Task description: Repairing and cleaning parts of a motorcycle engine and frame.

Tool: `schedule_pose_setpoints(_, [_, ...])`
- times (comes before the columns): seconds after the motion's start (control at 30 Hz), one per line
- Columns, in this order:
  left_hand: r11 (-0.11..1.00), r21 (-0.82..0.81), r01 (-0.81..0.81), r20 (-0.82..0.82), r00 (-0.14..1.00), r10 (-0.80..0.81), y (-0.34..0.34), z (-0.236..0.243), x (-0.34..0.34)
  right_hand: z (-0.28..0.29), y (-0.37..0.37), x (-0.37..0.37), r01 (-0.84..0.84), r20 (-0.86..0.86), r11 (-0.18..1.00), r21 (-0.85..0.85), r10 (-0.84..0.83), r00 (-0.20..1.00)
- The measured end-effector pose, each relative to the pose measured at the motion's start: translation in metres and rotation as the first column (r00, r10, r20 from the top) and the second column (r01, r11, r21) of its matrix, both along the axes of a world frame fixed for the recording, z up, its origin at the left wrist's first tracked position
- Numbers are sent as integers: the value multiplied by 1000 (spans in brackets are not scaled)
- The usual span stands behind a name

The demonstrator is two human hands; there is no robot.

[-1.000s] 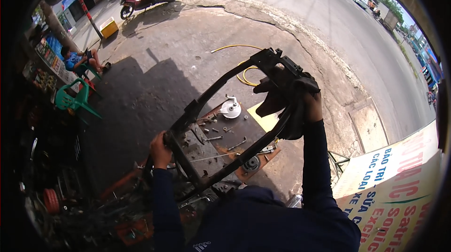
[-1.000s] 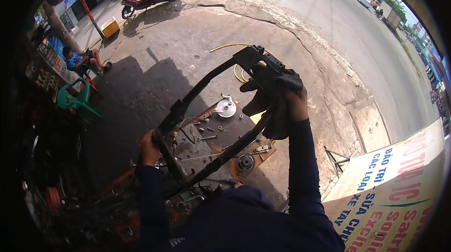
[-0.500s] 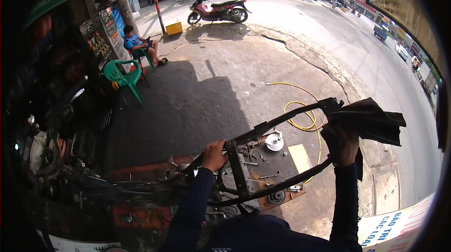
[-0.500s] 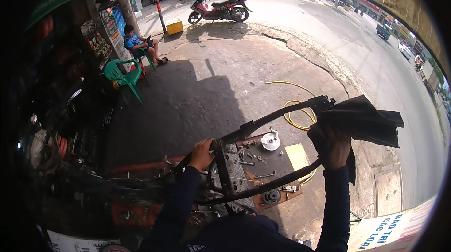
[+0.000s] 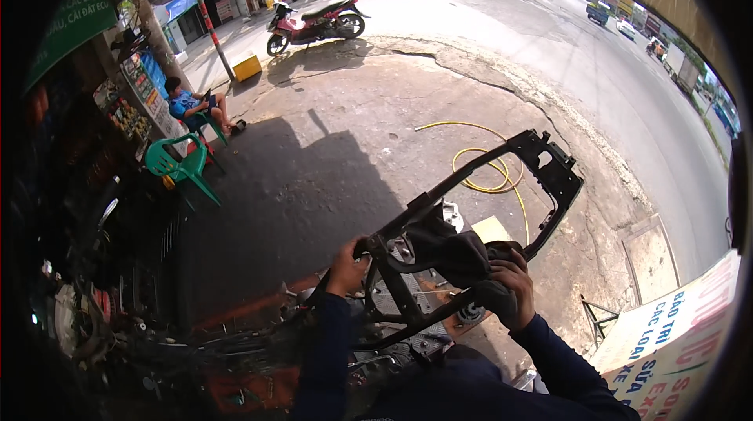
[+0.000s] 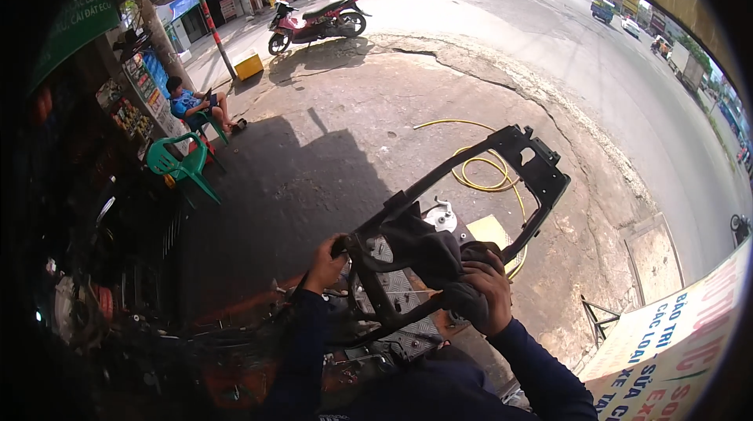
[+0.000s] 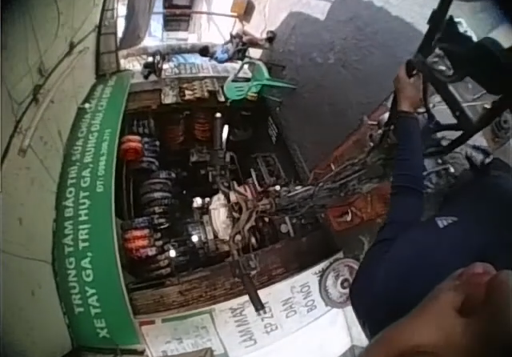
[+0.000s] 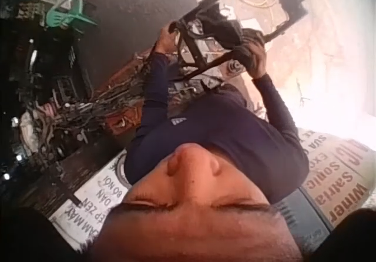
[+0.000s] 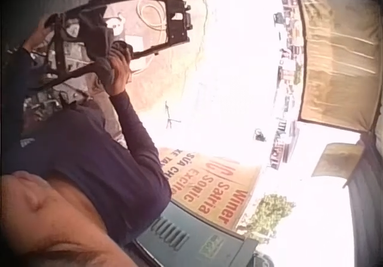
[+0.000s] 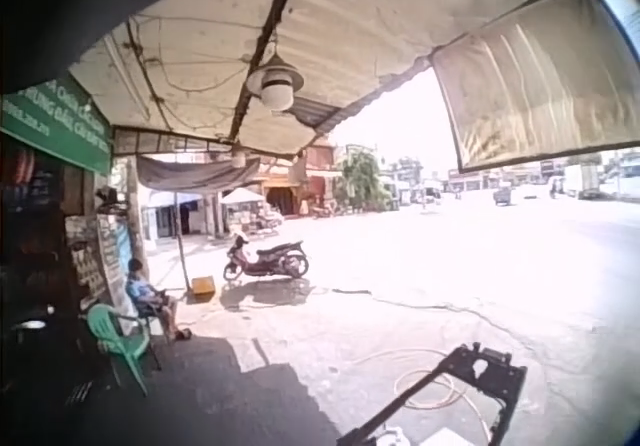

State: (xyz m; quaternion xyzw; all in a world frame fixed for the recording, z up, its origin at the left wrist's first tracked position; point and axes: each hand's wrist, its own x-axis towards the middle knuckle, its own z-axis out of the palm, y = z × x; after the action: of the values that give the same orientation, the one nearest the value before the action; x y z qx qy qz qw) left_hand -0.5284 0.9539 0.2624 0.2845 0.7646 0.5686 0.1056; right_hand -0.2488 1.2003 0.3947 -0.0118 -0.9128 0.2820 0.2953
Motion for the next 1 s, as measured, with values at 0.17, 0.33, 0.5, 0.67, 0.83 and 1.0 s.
schedule_pose_setpoints(0.17, [942,70,-329,134,939,318,21,51,37,-32,30,17,-470,-207,625,-623,448,870])
schedule_pose_setpoints(0.33, [952,243,-186,159,976,150,74,130,135,-76,90,47,-231,51,407,-884,574,817])
schedule_pose_setpoints(0.5, [979,177,-100,204,977,63,175,152,188,-182,167,81,-97,-168,-145,-985,644,747])
schedule_pose_setpoints(0.67, [959,-223,-174,-317,944,98,274,196,206,-150,273,93,59,-195,-326,-944,690,697])
schedule_pose_setpoints(0.83, [891,-400,-216,-414,910,34,365,209,204,-202,334,110,110,-326,-633,-766,530,783])
schedule_pose_setpoints(1.0, [793,-467,-392,-361,903,233,360,209,227,-266,362,131,-14,-454,-911,-413,193,870])
